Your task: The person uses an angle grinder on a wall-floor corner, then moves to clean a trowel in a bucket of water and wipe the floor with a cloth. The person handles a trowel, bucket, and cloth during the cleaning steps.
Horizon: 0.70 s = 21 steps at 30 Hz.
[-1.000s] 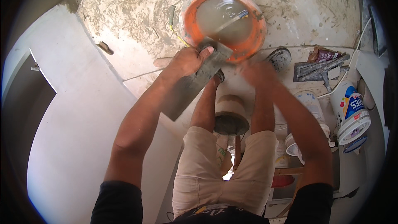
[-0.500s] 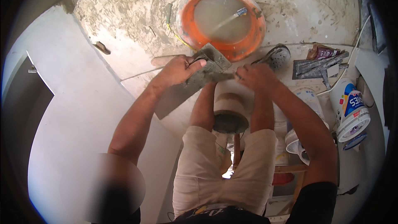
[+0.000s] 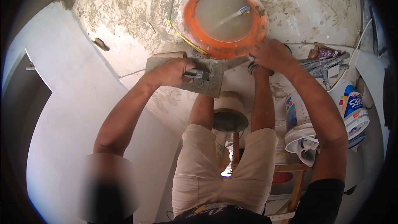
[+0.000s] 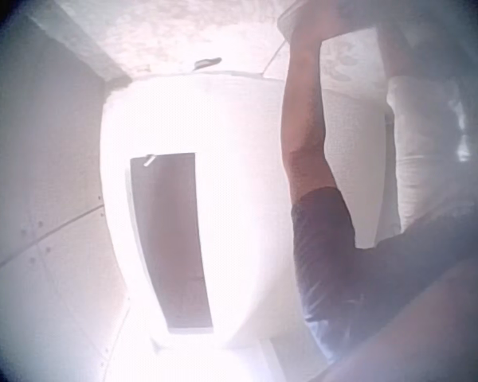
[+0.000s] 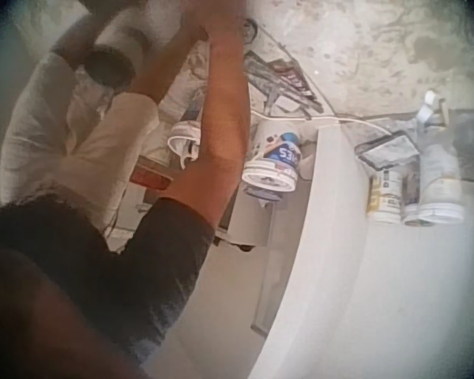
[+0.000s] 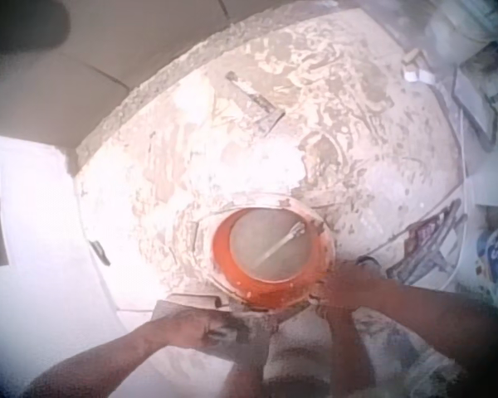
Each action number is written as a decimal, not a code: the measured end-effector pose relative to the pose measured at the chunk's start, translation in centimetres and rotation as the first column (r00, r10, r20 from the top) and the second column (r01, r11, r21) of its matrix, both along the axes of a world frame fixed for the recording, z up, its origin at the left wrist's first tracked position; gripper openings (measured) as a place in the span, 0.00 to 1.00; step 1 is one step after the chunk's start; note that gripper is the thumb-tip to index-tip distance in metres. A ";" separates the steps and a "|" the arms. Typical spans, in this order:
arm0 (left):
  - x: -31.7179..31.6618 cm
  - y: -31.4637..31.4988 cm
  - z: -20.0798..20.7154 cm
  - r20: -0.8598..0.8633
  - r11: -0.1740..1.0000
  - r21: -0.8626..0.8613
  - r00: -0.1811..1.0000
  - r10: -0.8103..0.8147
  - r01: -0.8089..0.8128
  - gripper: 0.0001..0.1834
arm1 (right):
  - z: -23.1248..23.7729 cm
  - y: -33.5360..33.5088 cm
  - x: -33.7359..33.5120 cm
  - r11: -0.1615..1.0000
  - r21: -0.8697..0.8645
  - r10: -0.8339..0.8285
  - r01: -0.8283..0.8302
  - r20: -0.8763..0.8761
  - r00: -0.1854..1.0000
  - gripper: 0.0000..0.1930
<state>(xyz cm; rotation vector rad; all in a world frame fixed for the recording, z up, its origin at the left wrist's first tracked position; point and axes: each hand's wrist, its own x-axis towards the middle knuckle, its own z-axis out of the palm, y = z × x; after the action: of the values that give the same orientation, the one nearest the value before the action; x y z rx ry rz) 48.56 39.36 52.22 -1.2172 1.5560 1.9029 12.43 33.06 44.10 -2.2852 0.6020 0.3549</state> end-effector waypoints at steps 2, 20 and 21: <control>-0.2 -0.3 0.3 0.030 0.999 0.026 0.999 -0.025 0.024 0.14 | 0.5 -0.6 -0.2 0.999 -0.015 0.030 -0.030 0.003 1.000 0.13; -2.0 -0.2 2.4 -0.226 0.877 -0.402 0.899 -0.374 0.264 0.10 | 3.3 -2.6 0.3 0.992 -0.025 0.123 -0.121 0.119 0.985 0.09; -2.1 -0.2 2.4 -0.242 0.872 -0.423 0.897 -0.371 0.246 0.09 | 3.4 -2.7 0.4 0.989 -0.031 0.150 -0.146 0.213 0.966 0.09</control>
<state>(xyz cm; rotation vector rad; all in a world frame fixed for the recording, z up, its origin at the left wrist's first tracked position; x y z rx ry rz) 46.47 39.16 54.66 -0.7435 2.2286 1.6840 12.79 30.32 47.52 -2.3497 0.3261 0.1707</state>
